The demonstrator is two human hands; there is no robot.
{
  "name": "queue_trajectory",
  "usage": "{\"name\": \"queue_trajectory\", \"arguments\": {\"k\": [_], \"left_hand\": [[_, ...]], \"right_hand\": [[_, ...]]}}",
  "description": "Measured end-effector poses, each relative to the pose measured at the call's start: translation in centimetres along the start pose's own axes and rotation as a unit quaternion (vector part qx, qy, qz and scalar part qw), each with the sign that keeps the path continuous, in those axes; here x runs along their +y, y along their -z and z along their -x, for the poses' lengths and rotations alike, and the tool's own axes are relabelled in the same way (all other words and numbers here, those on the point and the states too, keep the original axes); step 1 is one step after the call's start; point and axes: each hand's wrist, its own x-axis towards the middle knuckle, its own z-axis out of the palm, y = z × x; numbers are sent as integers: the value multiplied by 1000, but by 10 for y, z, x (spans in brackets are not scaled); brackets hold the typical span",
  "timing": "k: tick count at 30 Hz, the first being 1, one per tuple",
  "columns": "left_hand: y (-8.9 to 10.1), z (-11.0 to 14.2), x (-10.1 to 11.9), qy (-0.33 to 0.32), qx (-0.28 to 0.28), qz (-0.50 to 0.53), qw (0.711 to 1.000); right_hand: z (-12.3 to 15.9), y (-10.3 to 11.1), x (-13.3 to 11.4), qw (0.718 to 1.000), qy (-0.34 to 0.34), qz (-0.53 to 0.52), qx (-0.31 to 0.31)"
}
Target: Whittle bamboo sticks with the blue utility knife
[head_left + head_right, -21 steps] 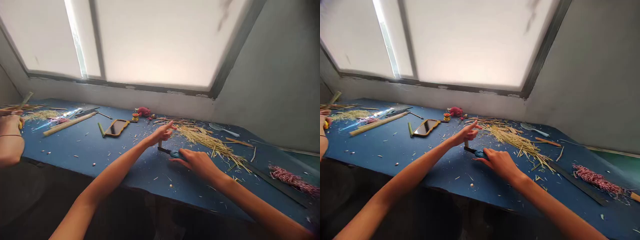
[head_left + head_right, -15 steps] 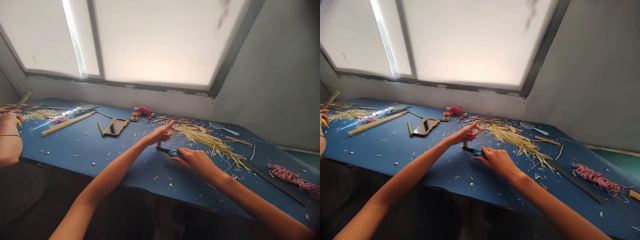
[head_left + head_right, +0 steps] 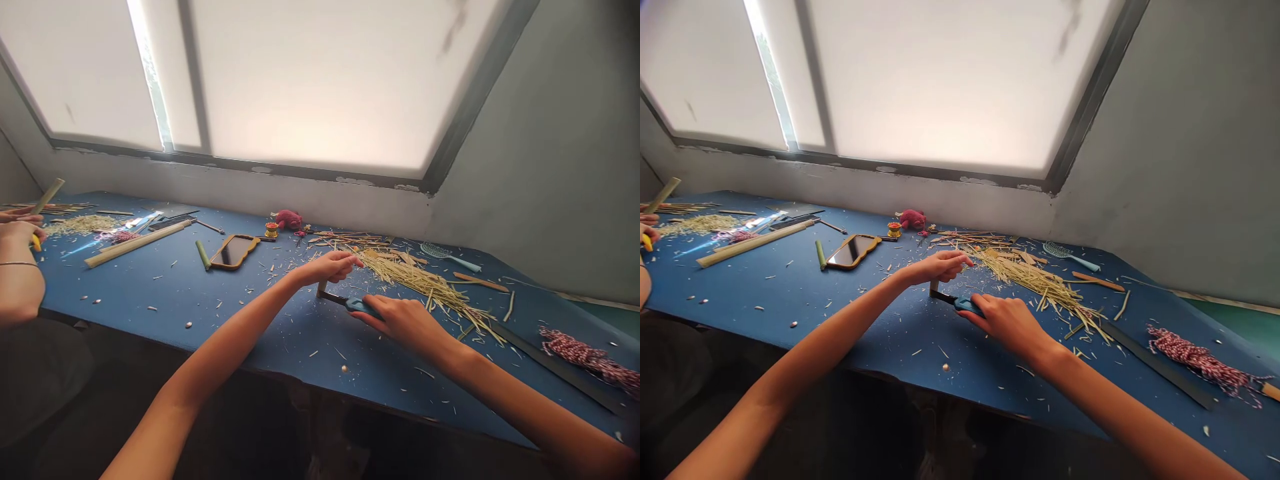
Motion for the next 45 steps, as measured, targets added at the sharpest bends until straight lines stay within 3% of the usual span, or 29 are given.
{"name": "queue_trajectory", "arguments": {"k": [27, 36, 45], "left_hand": [[3, 1, -1, -1, 23, 29, 999], [3, -4, -8, -9, 86, 37, 996], [-2, -3, 0, -2, 81, 12, 997]], "right_hand": [[5, -1, -11, 999, -24, 42, 2], [4, 0, -13, 1000, -21, 20, 12], [-5, -14, -1, 999, 4, 29, 37]]}}
